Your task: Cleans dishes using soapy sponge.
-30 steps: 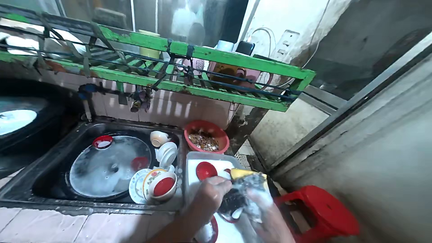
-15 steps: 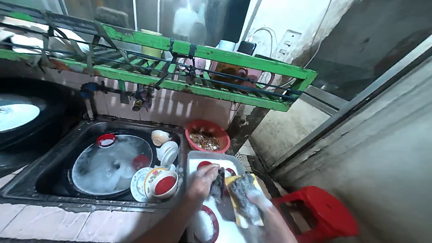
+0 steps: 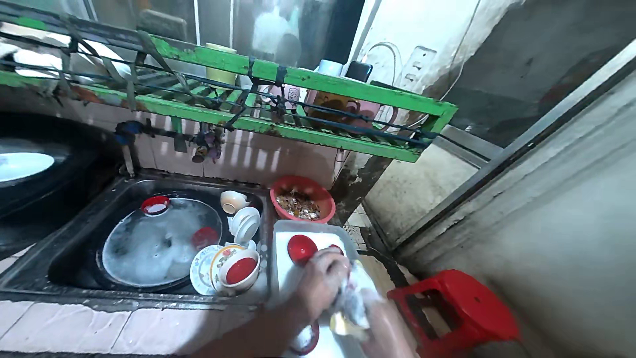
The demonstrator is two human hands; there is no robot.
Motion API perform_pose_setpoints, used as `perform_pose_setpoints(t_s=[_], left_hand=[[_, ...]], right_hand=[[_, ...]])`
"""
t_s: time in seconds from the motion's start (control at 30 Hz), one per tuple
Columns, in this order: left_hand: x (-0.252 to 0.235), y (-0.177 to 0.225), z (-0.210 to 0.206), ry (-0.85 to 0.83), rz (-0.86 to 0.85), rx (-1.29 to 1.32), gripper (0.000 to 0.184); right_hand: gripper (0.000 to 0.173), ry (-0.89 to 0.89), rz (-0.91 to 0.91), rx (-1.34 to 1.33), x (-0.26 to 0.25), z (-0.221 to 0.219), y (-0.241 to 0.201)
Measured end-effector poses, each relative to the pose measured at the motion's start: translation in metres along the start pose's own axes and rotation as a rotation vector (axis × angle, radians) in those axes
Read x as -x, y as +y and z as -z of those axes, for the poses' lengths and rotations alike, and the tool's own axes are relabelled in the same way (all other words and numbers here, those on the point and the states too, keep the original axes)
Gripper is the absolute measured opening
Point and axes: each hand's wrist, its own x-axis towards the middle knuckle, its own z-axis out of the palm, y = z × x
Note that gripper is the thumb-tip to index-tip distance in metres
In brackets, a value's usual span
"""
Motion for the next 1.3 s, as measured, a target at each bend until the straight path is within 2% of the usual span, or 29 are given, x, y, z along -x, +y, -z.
perform_pose_setpoints(t_s=[0.03,0.07,0.1,0.13,0.2,0.23,0.27,0.3,0.37,0.4,0.43,0.47,0.57,0.6,0.63,0.67,0.73,0.77,0.8,0.83,0.87,0.97,1.03,1.1,1.17,1.2,1.27,1.3], left_hand=[[0.002,-0.002,-0.005,0.02,-0.088,-0.082,0.039],[0.004,0.001,-0.004,0.007,-0.05,-0.119,0.041],[0.003,0.007,0.001,-0.062,0.09,-0.107,0.043],[0.0,0.011,0.009,-0.164,0.246,-0.057,0.044],[-0.007,0.01,0.023,-0.36,0.458,0.037,0.045],[-0.009,0.008,0.027,-0.408,0.493,0.077,0.052],[-0.01,0.006,0.027,-0.393,0.473,0.106,0.059],[-0.009,0.004,0.023,-0.321,0.396,0.122,0.06],[-0.008,0.002,0.011,-0.148,0.137,0.107,0.049],[-0.006,0.001,0.004,-0.087,0.048,0.074,0.044],[-0.004,0.003,0.001,-0.061,0.054,0.049,0.042],[-0.004,0.006,0.004,-0.08,0.141,0.048,0.044],[-0.011,0.004,0.026,-0.331,0.454,0.119,0.05],[-0.012,0.003,0.032,-0.4,0.487,0.097,0.058],[-0.012,0.003,0.033,-0.415,0.47,0.063,0.066],[-0.012,0.004,0.03,-0.369,0.403,0.02,0.069],[-0.012,0.009,0.02,-0.223,0.198,-0.064,0.055],[-0.011,0.012,0.015,-0.192,0.132,-0.097,0.05],[-0.011,0.013,0.012,-0.179,0.101,-0.104,0.049],[-0.012,0.011,0.011,-0.177,0.114,-0.076,0.047],[-0.015,0.009,0.014,-0.192,0.162,-0.031,0.046],[-0.018,0.001,0.033,-0.343,0.417,0.089,0.046],[-0.017,0.002,0.04,-0.403,0.536,0.2,0.043],[-0.016,0.008,0.038,-0.413,0.581,0.336,0.045],[-0.016,0.019,0.033,-0.367,0.532,0.305,0.048],[-0.018,0.021,0.031,-0.31,0.449,0.24,0.047],[-0.024,0.021,0.023,-0.144,0.24,0.048,0.04],[-0.025,0.022,0.021,-0.078,0.169,-0.058,0.036]], right_hand=[[0.026,0.042,-0.03,0.003,-0.001,-0.002,-0.002],[0.037,-0.015,0.037,0.105,0.003,0.001,-0.001],[0.05,-0.123,0.174,0.287,0.007,0.005,0.002],[0.053,-0.245,0.365,0.517,0.013,0.009,0.002],[0.047,-0.41,0.721,0.862,0.018,0.011,0.002],[0.046,-0.426,0.796,0.898,0.016,0.011,0.004],[0.045,-0.396,0.766,0.835,0.014,0.011,0.007],[0.045,-0.324,0.645,0.69,0.009,0.011,0.01],[0.056,-0.108,0.259,0.305,-0.003,0.007,0.007],[0.054,-0.027,0.143,0.208,-0.008,0.004,0.003],[0.054,-0.017,0.127,0.227,-0.006,0.003,0.0],[0.056,-0.089,0.211,0.351,0.0,0.004,-0.002],[0.046,-0.409,0.74,0.871,0.011,0.009,-0.003],[0.044,-0.449,0.81,0.904,0.009,0.009,0.001],[0.044,-0.435,0.77,0.837,0.006,0.009,0.007],[0.044,-0.374,0.63,0.69,0.001,0.009,0.011],[0.052,-0.147,0.219,0.27,-0.008,0.002,0.011],[0.05,-0.05,0.101,0.13,-0.012,-0.001,0.01],[0.054,-0.018,0.065,0.109,-0.012,-0.001,0.009],[0.061,-0.061,0.104,0.192,-0.009,0.003,0.008],[0.062,-0.16,0.211,0.333,-0.005,0.007,0.006],[0.032,-0.546,0.85,0.889,-0.01,0.016,-0.004],[0.027,-0.567,1.206,1.098,-0.021,0.017,-0.015],[0.026,-0.431,1.352,1.118,-0.035,0.021,-0.017],[0.026,-0.243,1.34,1.09,-0.047,0.024,-0.005],[0.03,-0.16,1.263,1.051,-0.046,0.023,0.004],[0.044,-0.021,0.987,0.877,-0.034,0.007,0.02],[0.051,0.026,0.793,0.738,-0.025,-0.007,0.024]])
